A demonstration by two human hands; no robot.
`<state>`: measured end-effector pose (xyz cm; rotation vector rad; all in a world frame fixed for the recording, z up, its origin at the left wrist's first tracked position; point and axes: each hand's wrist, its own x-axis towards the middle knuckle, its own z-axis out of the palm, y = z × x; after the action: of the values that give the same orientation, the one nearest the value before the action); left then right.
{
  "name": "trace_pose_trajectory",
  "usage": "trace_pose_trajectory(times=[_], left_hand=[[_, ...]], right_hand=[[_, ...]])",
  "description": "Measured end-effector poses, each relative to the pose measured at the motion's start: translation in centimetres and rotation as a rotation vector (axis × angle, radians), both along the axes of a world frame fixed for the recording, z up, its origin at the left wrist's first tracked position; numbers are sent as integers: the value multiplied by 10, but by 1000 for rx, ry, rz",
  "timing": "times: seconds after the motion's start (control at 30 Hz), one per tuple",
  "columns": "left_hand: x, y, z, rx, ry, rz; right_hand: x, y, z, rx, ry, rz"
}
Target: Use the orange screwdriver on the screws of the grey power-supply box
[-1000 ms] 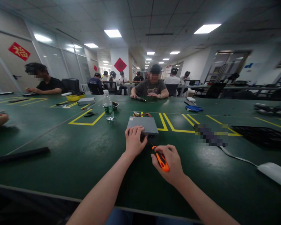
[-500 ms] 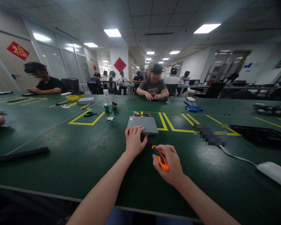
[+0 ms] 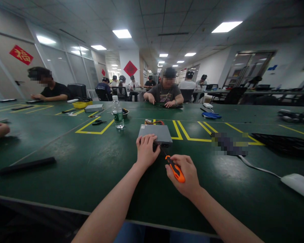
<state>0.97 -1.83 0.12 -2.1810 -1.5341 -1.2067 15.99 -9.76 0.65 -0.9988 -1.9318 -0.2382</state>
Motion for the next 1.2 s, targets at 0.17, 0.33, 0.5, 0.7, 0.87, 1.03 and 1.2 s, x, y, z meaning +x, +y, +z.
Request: trace_pose_trajectory(times=[0.17, 0.33, 0.5, 0.7, 0.87, 1.03, 1.2], left_hand=[[0, 0, 0, 1, -4, -9], [0, -1, 2, 3, -4, -12], [0, -1, 1, -1, -3, 1], [0, 0, 0, 1, 2, -3], [0, -1, 1, 8, 1, -1], [0, -1, 2, -1, 10, 0], [-1, -2, 2, -9, 14, -6]], right_hand=[[-2, -1, -1, 44, -133, 48], [-3, -3, 1, 48, -202, 59], [-1, -1, 2, 2, -217, 66], [12, -2, 7, 119, -99, 87], [22, -1, 5, 146, -23, 69], [24, 0, 6, 153, 6, 31], [25, -1, 7, 137, -3, 18]])
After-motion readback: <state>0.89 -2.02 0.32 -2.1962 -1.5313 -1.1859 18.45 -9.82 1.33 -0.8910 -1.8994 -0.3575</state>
